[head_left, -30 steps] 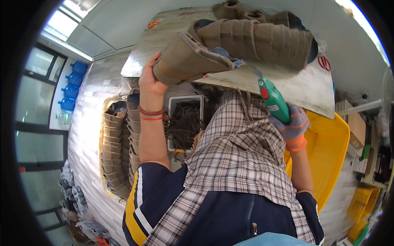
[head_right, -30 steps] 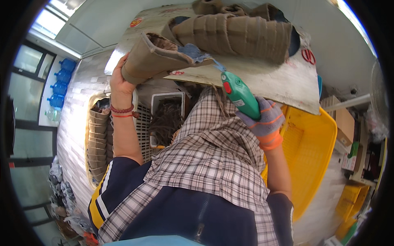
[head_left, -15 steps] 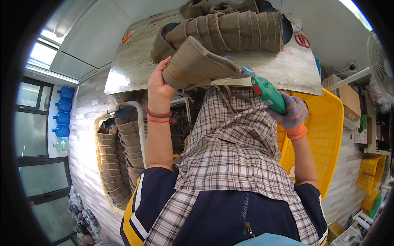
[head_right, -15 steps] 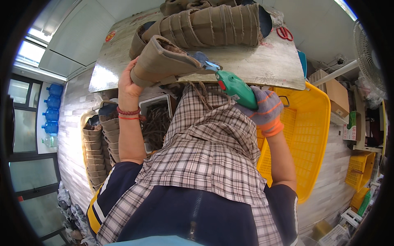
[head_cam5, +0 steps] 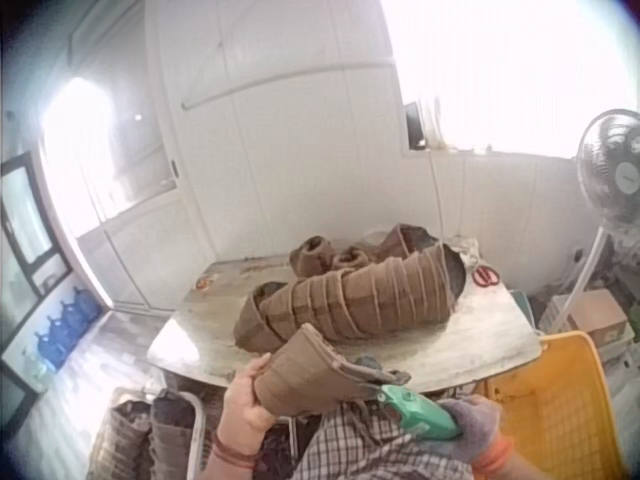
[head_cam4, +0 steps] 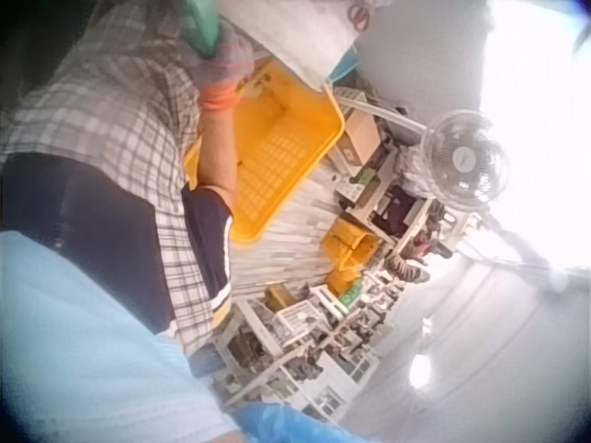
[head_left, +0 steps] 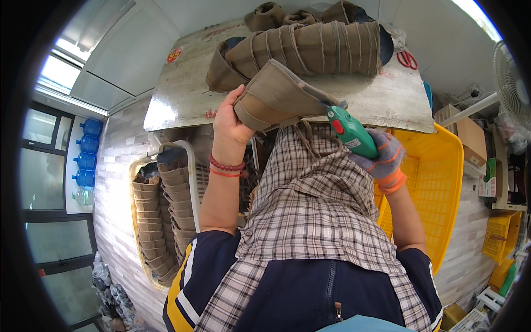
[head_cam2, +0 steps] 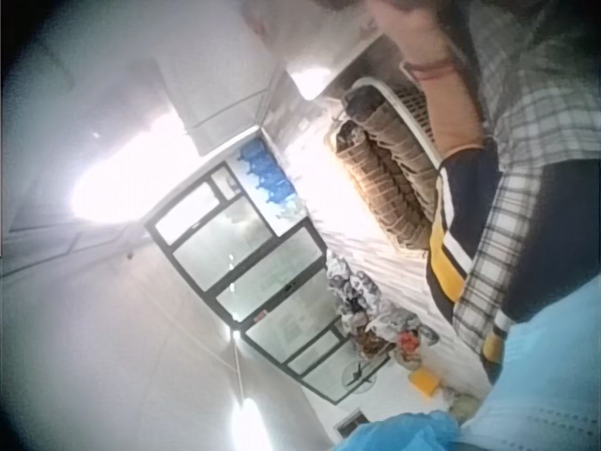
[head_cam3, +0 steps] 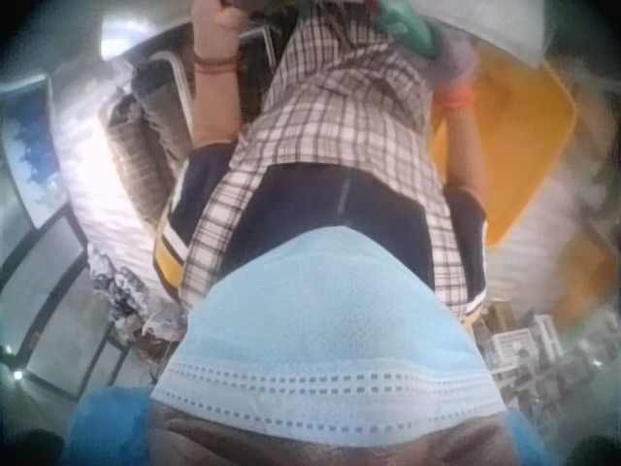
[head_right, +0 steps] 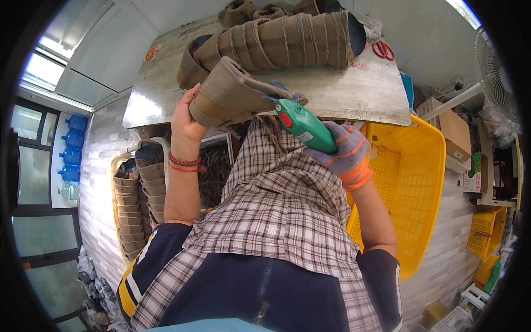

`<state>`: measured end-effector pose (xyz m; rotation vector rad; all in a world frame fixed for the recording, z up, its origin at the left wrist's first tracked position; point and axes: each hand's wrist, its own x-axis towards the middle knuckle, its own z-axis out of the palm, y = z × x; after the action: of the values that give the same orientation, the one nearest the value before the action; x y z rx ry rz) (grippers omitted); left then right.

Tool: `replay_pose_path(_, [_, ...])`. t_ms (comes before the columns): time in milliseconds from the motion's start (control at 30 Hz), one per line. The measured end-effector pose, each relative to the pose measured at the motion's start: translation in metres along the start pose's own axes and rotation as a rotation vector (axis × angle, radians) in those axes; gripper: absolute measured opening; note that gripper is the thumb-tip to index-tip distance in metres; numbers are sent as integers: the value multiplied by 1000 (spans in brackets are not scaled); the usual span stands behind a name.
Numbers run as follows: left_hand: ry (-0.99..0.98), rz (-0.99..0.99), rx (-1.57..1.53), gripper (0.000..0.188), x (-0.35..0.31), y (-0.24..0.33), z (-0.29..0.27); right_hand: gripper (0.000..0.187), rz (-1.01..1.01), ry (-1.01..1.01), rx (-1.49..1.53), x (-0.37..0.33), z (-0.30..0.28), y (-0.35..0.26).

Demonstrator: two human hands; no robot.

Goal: The person trims the interior lining of a brown boot using red-handled scissors, then uses a green electric trimmer to cut the exterior fabric. The person places the trimmed boot into a yellow basket and repeats the process with another boot.

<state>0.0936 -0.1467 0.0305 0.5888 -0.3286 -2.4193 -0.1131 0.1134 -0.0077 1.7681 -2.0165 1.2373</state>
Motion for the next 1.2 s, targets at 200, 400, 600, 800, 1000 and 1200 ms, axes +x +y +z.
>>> replay_pose_path(200, [-237, 30, -34, 36, -16, -9, 11, 52, 100, -26, 166, 5, -1, -9])
replay_pose_path(400, [-348, 229, 124, 39, -34, -19, 23, 54, 204, -52, 283, 5, -1, -16])
replay_pose_path(600, [-446, 387, 321, 43, -47, -28, 24, 56, 339, -71, 436, 0, 7, -15])
replay_pose_path(800, [-539, 506, 570, 37, -44, -39, 14, 53, 387, -31, 542, 6, 11, -26])
replay_pose_path(1000, [-445, 664, 943, 27, -40, -50, 7, 48, 417, 24, 578, 9, 12, -33])
replay_pose_path(1200, [-413, 853, 1481, 22, -37, -52, -5, 45, 495, 72, 614, 12, 14, -39])
